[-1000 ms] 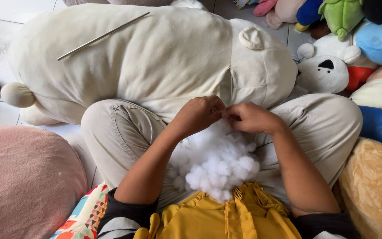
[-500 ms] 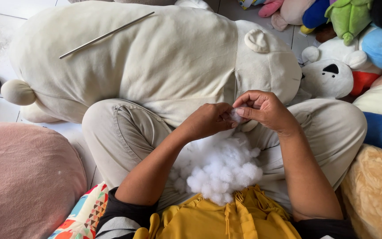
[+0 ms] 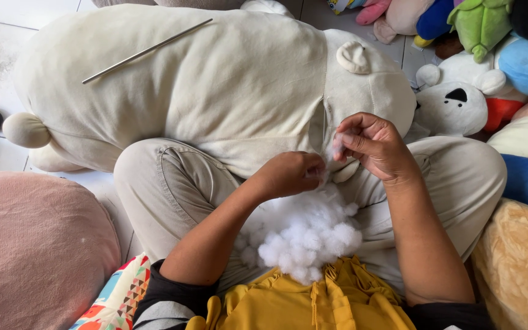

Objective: Stuffing a large white bear plush toy with white fiberfill through a seam opening.

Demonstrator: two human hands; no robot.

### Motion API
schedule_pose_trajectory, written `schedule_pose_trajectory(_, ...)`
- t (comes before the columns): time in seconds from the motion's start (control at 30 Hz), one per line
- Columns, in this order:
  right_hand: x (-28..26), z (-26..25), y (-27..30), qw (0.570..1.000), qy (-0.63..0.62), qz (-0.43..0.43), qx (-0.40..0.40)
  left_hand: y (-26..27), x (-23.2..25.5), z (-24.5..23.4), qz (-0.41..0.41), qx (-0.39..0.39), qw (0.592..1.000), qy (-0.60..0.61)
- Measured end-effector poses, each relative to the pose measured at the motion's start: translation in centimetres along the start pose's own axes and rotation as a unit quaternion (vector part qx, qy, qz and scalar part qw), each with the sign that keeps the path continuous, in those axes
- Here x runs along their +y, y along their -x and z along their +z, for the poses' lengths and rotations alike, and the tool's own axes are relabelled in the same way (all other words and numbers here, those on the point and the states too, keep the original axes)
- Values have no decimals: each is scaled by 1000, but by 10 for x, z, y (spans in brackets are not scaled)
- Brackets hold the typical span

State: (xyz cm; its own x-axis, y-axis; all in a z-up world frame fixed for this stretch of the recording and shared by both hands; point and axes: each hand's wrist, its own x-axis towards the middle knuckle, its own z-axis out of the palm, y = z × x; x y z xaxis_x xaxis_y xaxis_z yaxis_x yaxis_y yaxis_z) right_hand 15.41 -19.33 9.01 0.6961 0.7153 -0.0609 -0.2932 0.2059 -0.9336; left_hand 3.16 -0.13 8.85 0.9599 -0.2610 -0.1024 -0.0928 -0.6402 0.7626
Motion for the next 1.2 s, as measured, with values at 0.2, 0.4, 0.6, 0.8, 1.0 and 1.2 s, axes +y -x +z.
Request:
schedule_pose_trajectory(0.2,0,6,-2,999,26,-14,26,-1,6,6,-1,-9,999,-41)
schedule_pose_trajectory(0.4,-7,14,-2,993,112,-22,14,10,8,-26,-8,138,989,57)
schedule_pose_trajectory(0.6,-4,36,2,981,190,18,-40,10,0,-24,-38,219,970,102)
schedule_pose_trajectory(0.8,12,36,0,930,360,36,-55,8,1,-20,-19,221,962,158)
schedule_pose_trajectory(1.0,-3,37,-1,954,298,5,-21,7,-4,-19,-41,247,947,203)
schedule_pose_trajectory(1.2,5,20,-6,967,234,-76,61,5,0,-11,-6,235,966,103)
